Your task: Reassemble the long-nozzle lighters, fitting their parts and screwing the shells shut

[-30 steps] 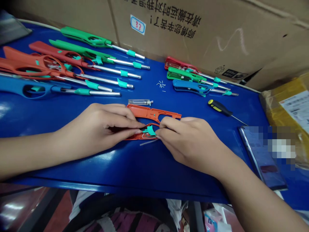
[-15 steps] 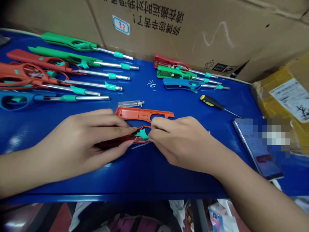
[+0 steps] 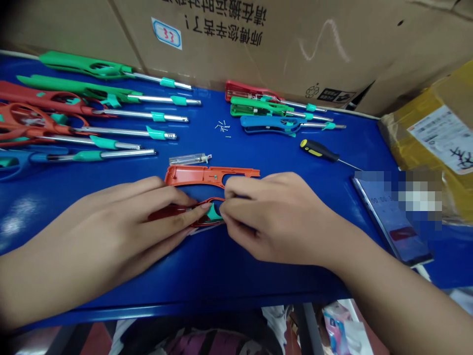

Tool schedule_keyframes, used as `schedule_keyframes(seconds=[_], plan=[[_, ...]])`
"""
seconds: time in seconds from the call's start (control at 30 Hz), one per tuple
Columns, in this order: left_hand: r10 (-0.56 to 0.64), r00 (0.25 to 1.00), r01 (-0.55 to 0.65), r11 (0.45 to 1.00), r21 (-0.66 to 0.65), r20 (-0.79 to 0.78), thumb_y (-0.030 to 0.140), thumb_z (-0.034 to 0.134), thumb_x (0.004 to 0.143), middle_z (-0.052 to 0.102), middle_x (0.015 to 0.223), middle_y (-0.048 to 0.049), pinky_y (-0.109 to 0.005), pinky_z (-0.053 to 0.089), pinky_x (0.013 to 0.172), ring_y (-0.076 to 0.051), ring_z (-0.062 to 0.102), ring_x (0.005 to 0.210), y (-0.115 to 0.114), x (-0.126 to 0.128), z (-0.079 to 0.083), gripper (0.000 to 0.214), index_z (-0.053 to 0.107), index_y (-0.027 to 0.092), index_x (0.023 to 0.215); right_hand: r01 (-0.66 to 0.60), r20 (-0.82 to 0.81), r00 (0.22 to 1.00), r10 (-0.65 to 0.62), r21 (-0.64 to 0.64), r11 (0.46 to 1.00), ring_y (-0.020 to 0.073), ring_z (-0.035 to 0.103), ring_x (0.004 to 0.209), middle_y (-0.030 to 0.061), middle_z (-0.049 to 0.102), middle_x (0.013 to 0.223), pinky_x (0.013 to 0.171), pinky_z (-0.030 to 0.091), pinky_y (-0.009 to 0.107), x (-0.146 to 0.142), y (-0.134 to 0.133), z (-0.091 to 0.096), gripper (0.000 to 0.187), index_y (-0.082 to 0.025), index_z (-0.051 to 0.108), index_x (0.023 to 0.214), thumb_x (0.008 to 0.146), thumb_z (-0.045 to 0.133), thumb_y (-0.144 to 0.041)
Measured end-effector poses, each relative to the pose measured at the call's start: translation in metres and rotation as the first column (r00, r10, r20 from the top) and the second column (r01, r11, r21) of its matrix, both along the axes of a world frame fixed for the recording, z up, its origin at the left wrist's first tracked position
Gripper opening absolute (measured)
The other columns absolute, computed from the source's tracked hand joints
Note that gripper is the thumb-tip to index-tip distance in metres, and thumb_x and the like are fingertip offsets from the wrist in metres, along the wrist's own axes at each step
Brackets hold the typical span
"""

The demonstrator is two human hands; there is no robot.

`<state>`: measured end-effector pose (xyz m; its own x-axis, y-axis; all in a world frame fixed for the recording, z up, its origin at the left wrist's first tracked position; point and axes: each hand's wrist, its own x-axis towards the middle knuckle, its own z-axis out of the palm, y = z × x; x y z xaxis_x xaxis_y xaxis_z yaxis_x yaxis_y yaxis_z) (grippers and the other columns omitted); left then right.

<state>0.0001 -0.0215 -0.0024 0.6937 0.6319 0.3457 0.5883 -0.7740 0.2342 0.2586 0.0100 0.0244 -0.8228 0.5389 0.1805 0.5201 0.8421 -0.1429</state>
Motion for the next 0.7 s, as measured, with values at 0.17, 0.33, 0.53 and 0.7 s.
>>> schedule_keyframes(seconds=[0.17, 0.33, 0.53, 0.7], plan=[[-0.003, 0.966, 0.060, 0.976, 0.209, -0.260, 0.023, 0.047, 0.104, 0.069, 0.101, -0.0098, -0.040, 0.055, 0.067, -0.027, 0.062, 0.089, -0.001, -0.002, -0.002, 0.031, 0.071, 0.017, 0.123, 0.061, -0.106, 0.990, -0.087, -0.232, 0.971, 0.0129, 0.062, 0.077, 0.0018, 0.067, 0.093, 0.064, 0.040, 0.028, 0.005, 0.006, 0.003, 0.012, -0.021, 0.071, 0.090, 0.094, 0.060, -0.020], [-0.006, 0.972, 0.057, 0.976, 0.210, -0.234, 0.024, 0.047, 0.105, 0.069, 0.096, -0.0101, -0.039, 0.056, 0.064, -0.027, 0.065, 0.087, 0.000, 0.000, -0.001, 0.030, 0.072, 0.015, 0.119, 0.049, -0.043, 0.997, -0.069, -0.368, 0.928, 0.0142, 0.062, 0.082, 0.0010, 0.067, 0.094, 0.069, 0.041, 0.028, 0.003, 0.010, 0.000, 0.010, -0.022, 0.071, 0.089, 0.094, 0.063, -0.019], [-0.032, 0.983, 0.060, 0.987, 0.150, -0.178, 0.025, 0.045, 0.106, 0.068, 0.093, -0.0084, -0.037, 0.055, 0.063, -0.024, 0.063, 0.082, 0.001, 0.001, 0.000, 0.031, 0.071, 0.018, 0.120, 0.097, -0.107, 0.981, -0.162, -0.456, 0.885, 0.0105, 0.056, 0.072, -0.0007, 0.066, 0.083, 0.062, 0.038, 0.026, -0.002, 0.013, -0.004, 0.010, -0.019, 0.072, 0.082, 0.090, 0.069, -0.014], [-0.027, 0.975, 0.058, 0.989, 0.138, -0.219, 0.022, 0.049, 0.103, 0.066, 0.094, -0.0081, -0.037, 0.054, 0.065, -0.024, 0.062, 0.083, 0.002, -0.002, -0.001, 0.026, 0.071, 0.021, 0.116, 0.137, -0.156, 0.958, -0.240, -0.487, 0.863, 0.0076, 0.048, 0.061, -0.0028, 0.064, 0.078, 0.059, 0.038, 0.024, -0.001, 0.017, -0.003, 0.011, -0.018, 0.072, 0.079, 0.082, 0.082, -0.021]])
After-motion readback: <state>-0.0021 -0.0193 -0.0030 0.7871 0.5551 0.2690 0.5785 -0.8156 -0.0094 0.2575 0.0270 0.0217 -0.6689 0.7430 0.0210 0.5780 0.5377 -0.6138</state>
